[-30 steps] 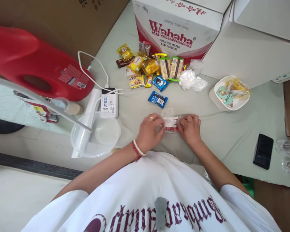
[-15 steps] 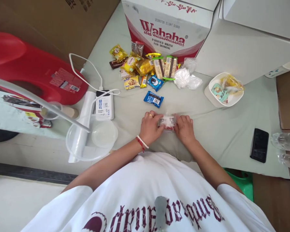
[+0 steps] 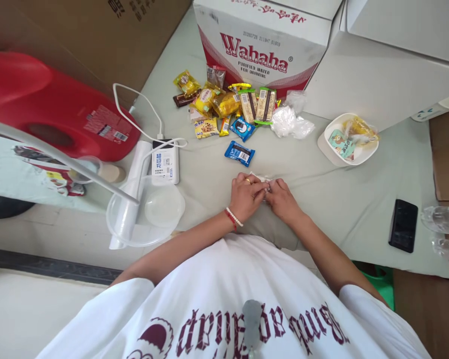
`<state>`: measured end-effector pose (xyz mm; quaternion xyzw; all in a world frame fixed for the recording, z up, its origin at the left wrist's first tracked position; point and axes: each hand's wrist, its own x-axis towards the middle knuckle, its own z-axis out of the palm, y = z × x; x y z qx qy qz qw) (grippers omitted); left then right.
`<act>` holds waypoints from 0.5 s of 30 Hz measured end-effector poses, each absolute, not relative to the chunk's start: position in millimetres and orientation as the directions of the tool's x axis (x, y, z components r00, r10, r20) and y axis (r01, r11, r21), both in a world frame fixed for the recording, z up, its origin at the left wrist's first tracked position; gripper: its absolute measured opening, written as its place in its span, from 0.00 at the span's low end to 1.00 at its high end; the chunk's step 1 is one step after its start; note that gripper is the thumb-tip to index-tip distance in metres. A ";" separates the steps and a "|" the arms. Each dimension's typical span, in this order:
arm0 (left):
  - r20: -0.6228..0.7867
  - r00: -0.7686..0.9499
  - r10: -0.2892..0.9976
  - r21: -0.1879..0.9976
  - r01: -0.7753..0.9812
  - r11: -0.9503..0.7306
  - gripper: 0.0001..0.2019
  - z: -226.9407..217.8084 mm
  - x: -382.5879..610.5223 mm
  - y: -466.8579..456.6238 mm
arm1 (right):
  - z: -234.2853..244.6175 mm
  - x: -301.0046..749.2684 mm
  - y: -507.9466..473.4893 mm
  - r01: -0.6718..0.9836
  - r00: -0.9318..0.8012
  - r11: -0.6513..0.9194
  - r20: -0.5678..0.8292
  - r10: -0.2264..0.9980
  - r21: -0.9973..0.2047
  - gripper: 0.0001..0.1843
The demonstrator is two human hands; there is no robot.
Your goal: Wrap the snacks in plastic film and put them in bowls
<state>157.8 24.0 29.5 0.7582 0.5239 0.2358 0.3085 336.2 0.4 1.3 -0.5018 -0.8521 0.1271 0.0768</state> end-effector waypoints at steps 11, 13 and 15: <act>-0.058 0.044 0.997 0.555 0.832 -0.004 0.37 20.0 161.9 33.7 | -7.9 356.1 -11.4 0.665 -0.321 0.346 0.165 0.933 -0.662 0.21; -0.109 0.067 0.992 0.494 0.870 -0.004 0.30 20.9 160.8 35.9 | -4.2 362.4 -15.6 0.716 -0.181 0.225 0.136 0.974 -0.661 0.22; -0.128 0.094 0.987 0.451 0.892 -0.026 0.24 22.6 162.2 35.2 | 3.9 369.8 -17.9 0.790 -0.076 0.118 0.094 0.993 -0.602 0.18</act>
